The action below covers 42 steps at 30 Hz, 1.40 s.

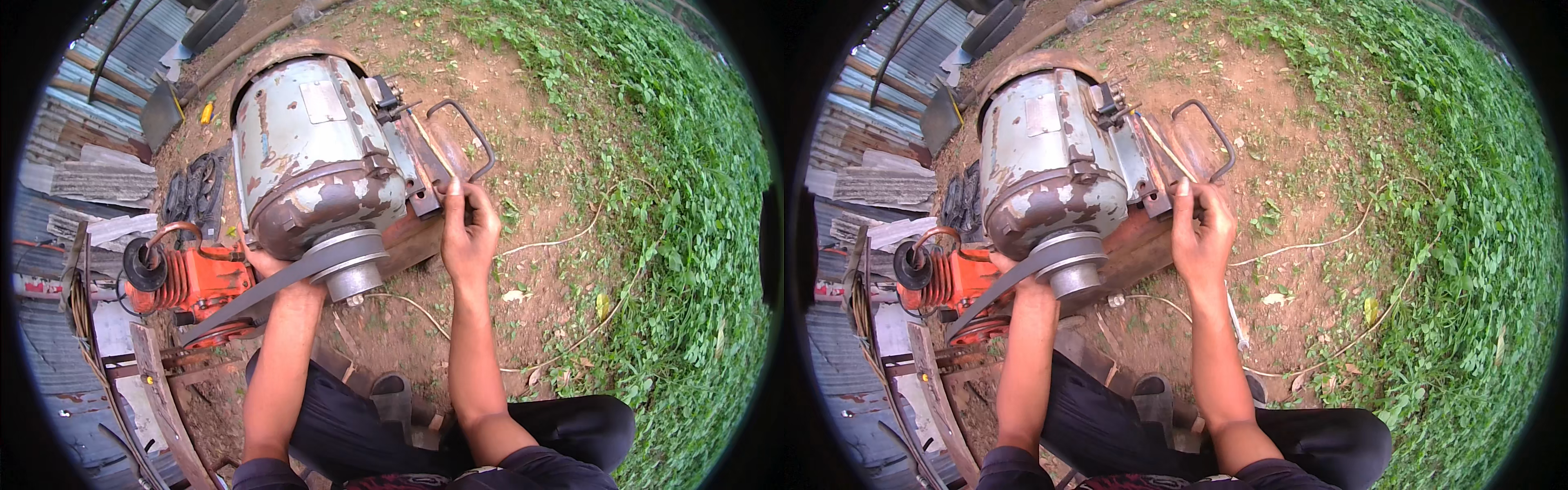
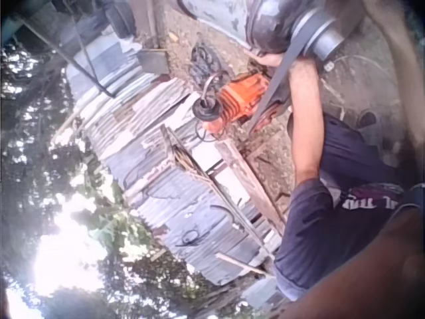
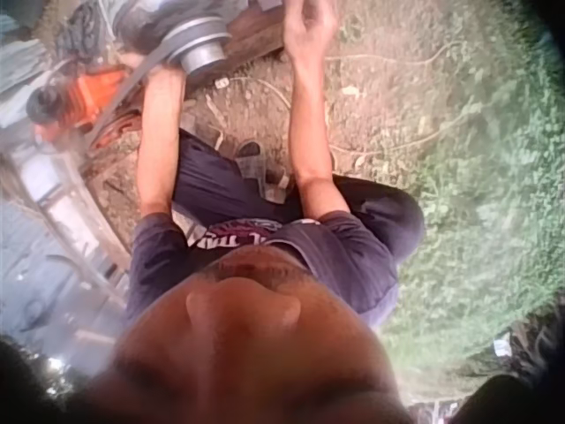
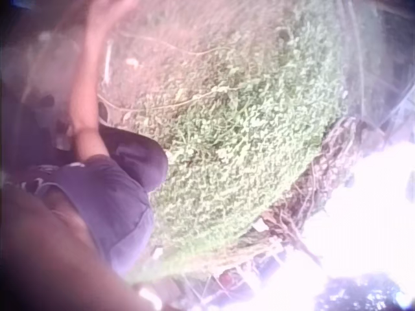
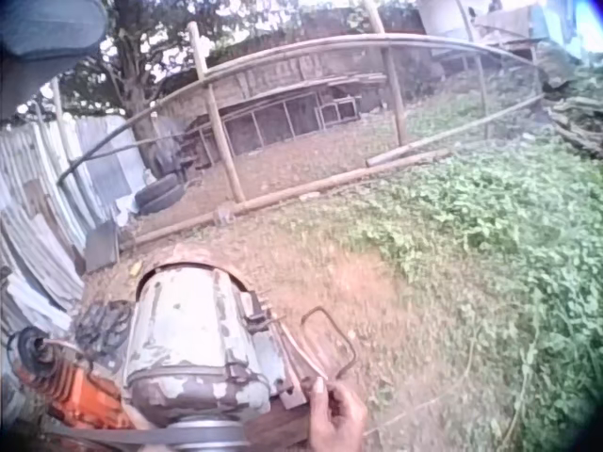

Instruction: The person fits a drive belt onto the pulleys of an air compressor and uses a wrench to tighten the bolts on the motor mount.

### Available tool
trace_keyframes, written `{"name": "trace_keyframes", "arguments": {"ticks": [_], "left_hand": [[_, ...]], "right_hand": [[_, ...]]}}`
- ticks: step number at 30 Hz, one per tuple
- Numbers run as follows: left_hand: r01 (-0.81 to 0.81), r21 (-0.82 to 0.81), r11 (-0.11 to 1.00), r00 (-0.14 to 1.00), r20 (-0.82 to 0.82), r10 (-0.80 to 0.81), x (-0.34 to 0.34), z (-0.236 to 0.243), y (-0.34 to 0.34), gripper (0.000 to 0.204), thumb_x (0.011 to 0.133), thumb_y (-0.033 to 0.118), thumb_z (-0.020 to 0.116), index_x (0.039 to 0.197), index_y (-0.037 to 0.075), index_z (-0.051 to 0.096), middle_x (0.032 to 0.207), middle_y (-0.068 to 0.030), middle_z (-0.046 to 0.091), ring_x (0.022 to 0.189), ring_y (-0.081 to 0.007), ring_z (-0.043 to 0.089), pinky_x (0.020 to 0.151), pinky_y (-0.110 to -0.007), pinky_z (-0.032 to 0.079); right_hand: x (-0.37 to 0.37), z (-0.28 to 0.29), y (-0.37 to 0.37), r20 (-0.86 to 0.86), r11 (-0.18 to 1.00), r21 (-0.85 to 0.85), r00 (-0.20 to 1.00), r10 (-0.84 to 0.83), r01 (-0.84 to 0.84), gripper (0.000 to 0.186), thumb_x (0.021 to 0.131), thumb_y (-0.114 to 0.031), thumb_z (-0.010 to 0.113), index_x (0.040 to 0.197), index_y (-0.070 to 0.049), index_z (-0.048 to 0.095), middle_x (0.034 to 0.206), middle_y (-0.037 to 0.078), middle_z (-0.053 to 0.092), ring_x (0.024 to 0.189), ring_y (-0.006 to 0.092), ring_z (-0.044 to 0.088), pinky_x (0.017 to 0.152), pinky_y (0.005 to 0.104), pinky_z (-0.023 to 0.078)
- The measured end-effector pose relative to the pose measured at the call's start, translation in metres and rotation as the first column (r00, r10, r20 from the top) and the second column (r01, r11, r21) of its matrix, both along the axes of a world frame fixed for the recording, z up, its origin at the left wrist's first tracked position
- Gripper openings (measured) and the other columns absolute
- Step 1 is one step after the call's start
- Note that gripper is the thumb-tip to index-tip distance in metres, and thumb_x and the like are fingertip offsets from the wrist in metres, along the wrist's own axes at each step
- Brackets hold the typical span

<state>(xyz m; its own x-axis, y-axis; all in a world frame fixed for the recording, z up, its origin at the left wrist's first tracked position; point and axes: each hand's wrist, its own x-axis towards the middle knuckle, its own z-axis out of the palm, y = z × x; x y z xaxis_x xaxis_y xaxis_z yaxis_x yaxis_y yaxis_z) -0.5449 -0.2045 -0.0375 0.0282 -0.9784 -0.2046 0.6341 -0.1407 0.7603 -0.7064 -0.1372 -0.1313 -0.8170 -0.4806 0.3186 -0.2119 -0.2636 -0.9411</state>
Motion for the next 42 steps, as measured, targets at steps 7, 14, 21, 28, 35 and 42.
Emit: {"name": "trace_keyframes", "arguments": {"ticks": [7,14,21,28,35,42], "left_hand": [[0.031,0.039,0.999,0.996,0.083,-0.034,0.002,0.007,0.001,0.071,0.093,0.064,0.03,0.138,0.012,0.05,0.134,-0.011,0.056,0.12,-0.0336,0.054,0.102,-0.048,0.045],[0.265,-0.019,0.964,0.956,0.136,-0.26,0.017,0.001,-0.008,0.064,0.095,0.055,0.03,0.137,0.011,0.051,0.13,-0.0104,0.059,0.119,-0.0294,0.056,0.103,-0.045,0.045],[0.294,-0.085,0.952,0.947,0.164,-0.278,0.036,-0.007,0.005,0.049,0.1,0.037,0.034,0.138,0.008,0.047,0.136,-0.0097,0.053,0.128,-0.0265,0.05,0.109,-0.047,0.038],[0.289,-0.238,0.927,0.932,0.292,-0.216,0.06,-0.029,0.053,0.04,0.101,0.019,0.048,0.133,-0.005,0.044,0.132,-0.0168,0.05,0.127,-0.0289,0.048,0.112,-0.043,0.035],[0.658,-0.283,0.698,0.618,0.733,-0.285,0.081,-0.052,0.114,0.024,0.096,0.005,0.053,0.119,0.001,0.057,0.108,-0.0051,0.059,0.098,-0.01,0.056,0.082,-0.025,0.045],[0.926,-0.038,0.375,0.037,0.999,0.011,0.091,-0.021,0.094,0.014,0.089,0.004,0.058,0.101,-0.001,0.064,0.089,-0.0155,0.065,0.073,-0.0261,0.065,0.066,-0.034,0.049]], "right_hand": [[-0.023,0.005,0.014,-0.109,0.966,0.119,0.964,0.243,-0.23,0.014,0.088,-0.009,0.07,0.095,0.004,0.07,0.077,0.008,0.063,0.064,0.013,0.054,0.06,0.0265,0.045],[-0.016,-0.012,0.021,0.023,0.966,0.136,0.975,0.219,-0.22,0.016,0.088,-0.01,0.07,0.096,0.005,0.069,0.075,0.005,0.062,0.064,0.0087,0.052,0.059,0.0251,0.044],[-0.019,-0.016,0.041,0.126,0.927,0.216,0.95,0.284,-0.306,0.017,0.089,-0.012,0.071,0.088,0.005,0.067,0.068,-0.001,0.061,0.061,0.0044,0.052,0.055,0.022,0.043],[-0.046,-0.078,0.07,0.243,0.643,0.51,0.813,0.529,-0.571,0.022,0.083,-0.018,0.078,0.088,0.002,0.07,0.07,0.001,0.065,0.063,0.008,0.055,0.058,0.0253,0.045],[-0.021,-0.149,0.082,0.536,0.216,0.598,0.586,0.608,-0.771,0.018,0.08,-0.018,0.08,0.086,-0.003,0.073,0.078,0.005,0.071,0.07,0.0138,0.066,0.061,0.0293,0.052],[0.046,-0.112,0.043,0.451,0.017,0.409,0.218,0.866,-0.912,0.022,0.082,-0.023,0.078,0.091,-0.003,0.074,0.078,0.002,0.07,0.071,0.0106,0.063,0.063,0.0267,0.049]]}}
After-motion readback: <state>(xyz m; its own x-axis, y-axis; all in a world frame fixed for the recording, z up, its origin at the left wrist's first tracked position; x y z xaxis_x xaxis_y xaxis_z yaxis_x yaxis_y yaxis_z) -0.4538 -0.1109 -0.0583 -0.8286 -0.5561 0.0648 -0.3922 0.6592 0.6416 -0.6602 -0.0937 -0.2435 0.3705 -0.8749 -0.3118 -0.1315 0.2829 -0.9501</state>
